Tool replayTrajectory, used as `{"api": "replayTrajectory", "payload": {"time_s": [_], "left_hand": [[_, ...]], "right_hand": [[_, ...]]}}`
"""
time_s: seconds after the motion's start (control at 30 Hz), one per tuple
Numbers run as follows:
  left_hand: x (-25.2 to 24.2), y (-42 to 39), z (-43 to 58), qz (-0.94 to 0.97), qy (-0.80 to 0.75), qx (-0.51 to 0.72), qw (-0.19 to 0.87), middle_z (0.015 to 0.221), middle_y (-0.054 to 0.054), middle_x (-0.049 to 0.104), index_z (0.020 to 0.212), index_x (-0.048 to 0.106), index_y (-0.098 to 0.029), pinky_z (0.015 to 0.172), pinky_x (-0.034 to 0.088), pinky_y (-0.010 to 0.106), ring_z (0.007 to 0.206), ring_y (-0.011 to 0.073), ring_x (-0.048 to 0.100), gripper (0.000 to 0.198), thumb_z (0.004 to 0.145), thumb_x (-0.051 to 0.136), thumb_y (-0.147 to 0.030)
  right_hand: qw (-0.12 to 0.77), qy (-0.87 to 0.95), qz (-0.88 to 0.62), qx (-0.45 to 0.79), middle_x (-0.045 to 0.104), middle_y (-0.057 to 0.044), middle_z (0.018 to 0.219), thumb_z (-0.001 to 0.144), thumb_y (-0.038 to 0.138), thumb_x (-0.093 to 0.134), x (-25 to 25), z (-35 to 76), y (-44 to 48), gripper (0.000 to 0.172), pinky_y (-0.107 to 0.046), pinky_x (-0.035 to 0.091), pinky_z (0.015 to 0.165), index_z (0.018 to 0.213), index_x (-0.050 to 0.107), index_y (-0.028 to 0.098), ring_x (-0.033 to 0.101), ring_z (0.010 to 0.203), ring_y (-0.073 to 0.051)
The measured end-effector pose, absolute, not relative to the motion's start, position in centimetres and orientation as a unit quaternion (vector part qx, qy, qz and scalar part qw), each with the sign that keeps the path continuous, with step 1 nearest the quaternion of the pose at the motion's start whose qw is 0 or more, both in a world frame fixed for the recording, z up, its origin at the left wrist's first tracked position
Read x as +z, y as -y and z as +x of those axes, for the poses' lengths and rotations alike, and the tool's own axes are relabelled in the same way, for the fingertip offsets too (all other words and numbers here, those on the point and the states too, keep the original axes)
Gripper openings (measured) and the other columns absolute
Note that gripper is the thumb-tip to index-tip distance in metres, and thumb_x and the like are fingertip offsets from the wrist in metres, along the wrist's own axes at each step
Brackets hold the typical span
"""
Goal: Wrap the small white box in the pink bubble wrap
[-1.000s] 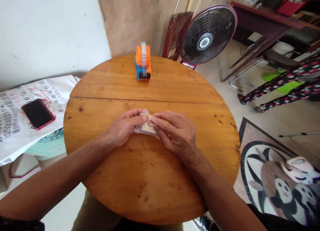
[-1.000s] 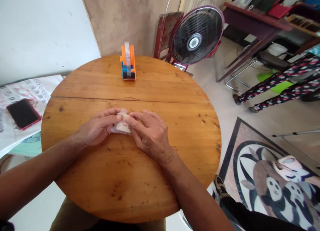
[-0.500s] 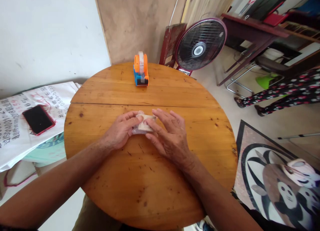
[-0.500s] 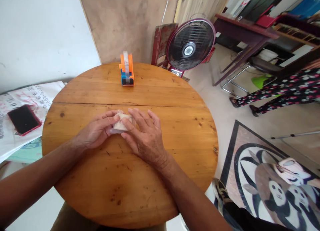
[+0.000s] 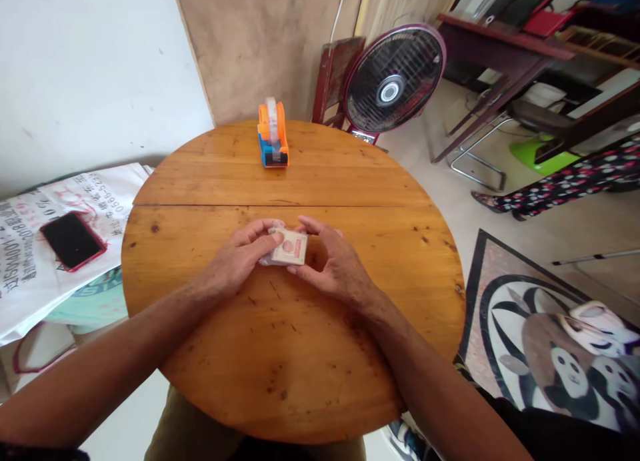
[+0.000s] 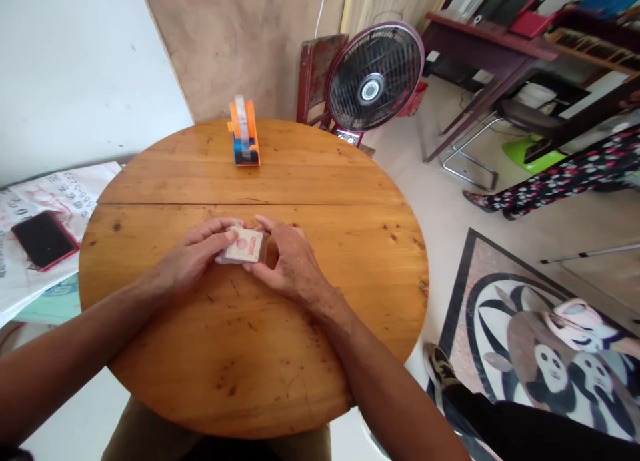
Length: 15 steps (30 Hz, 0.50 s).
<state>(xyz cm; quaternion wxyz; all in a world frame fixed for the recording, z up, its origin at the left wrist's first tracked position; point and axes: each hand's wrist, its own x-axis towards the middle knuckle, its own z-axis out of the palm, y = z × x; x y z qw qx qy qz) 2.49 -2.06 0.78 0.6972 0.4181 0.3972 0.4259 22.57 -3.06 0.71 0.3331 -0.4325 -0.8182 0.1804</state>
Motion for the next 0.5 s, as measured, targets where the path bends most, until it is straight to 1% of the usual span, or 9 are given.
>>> {"api": "replayTrajectory", "payload": {"time_s": [0.07, 0.13, 0.23, 0.3, 0.4, 0.5], "left_hand": [[1.0, 2.1, 2.3, 0.468, -0.426, 0.425, 0.647, 0.096, 0.004, 0.072, 0.105, 0.067, -0.017, 0.075, 0.048, 0.026, 0.083, 0.0167, 0.064, 0.033, 0.080, 0.073, -0.038], [1.3, 2.0, 2.1, 0.486, -0.448, 0.440, 0.607, 0.100, 0.005, 0.071, 0.105, 0.067, -0.016, 0.080, 0.048, 0.028, 0.087, 0.0171, 0.064, 0.034, 0.079, 0.073, -0.037], [1.3, 1.8, 1.8, 0.494, -0.451, 0.451, 0.591, 0.102, 0.006, 0.070, 0.106, 0.065, -0.015, 0.087, 0.048, 0.033, 0.092, 0.0189, 0.064, 0.037, 0.074, 0.075, -0.033], [1.0, 1.6, 1.7, 0.512, -0.443, 0.444, 0.587, 0.100, 0.006, 0.070, 0.108, 0.065, -0.015, 0.085, 0.049, 0.033, 0.090, 0.0190, 0.064, 0.041, 0.071, 0.076, -0.030], [0.5, 1.5, 1.6, 0.546, -0.434, 0.427, 0.576, 0.095, 0.004, 0.068, 0.110, 0.064, -0.015, 0.077, 0.050, 0.030, 0.083, 0.0164, 0.063, 0.042, 0.071, 0.075, -0.027], [0.2, 1.4, 1.4, 0.558, -0.429, 0.415, 0.576, 0.094, 0.003, 0.067, 0.112, 0.062, -0.016, 0.073, 0.050, 0.029, 0.080, 0.0152, 0.063, 0.043, 0.072, 0.073, -0.027]], "right_hand": [[0.329, 0.817, -0.436, 0.184, 0.068, -0.013, 0.124, 0.078, 0.030, 0.073, 0.6, 22.7, 3.0, 0.068, -0.044, 0.046, 0.098, 0.140, 0.046, 0.021, 0.063, 0.113, -0.027], [0.312, 0.817, -0.441, 0.203, 0.068, -0.013, 0.124, 0.079, 0.030, 0.072, 0.5, 23.0, 2.9, 0.067, -0.044, 0.047, 0.097, 0.140, 0.047, 0.019, 0.064, 0.112, -0.027], [0.282, 0.816, -0.446, 0.235, 0.069, -0.013, 0.122, 0.079, 0.034, 0.073, 0.4, 23.2, 2.7, 0.068, -0.044, 0.048, 0.095, 0.141, 0.048, 0.019, 0.065, 0.108, -0.028], [0.272, 0.818, -0.450, 0.233, 0.069, -0.012, 0.122, 0.078, 0.036, 0.074, 0.4, 23.3, 2.7, 0.072, -0.046, 0.046, 0.097, 0.142, 0.047, 0.020, 0.064, 0.108, -0.029], [0.263, 0.823, -0.449, 0.228, 0.069, -0.012, 0.122, 0.078, 0.039, 0.075, 0.4, 23.3, 2.9, 0.075, -0.048, 0.045, 0.098, 0.145, 0.044, 0.021, 0.063, 0.111, -0.030], [0.261, 0.832, -0.433, 0.230, 0.066, -0.013, 0.128, 0.079, 0.048, 0.075, 0.9, 23.5, 3.1, 0.077, -0.050, 0.045, 0.099, 0.145, 0.044, 0.024, 0.062, 0.116, -0.031]]}}
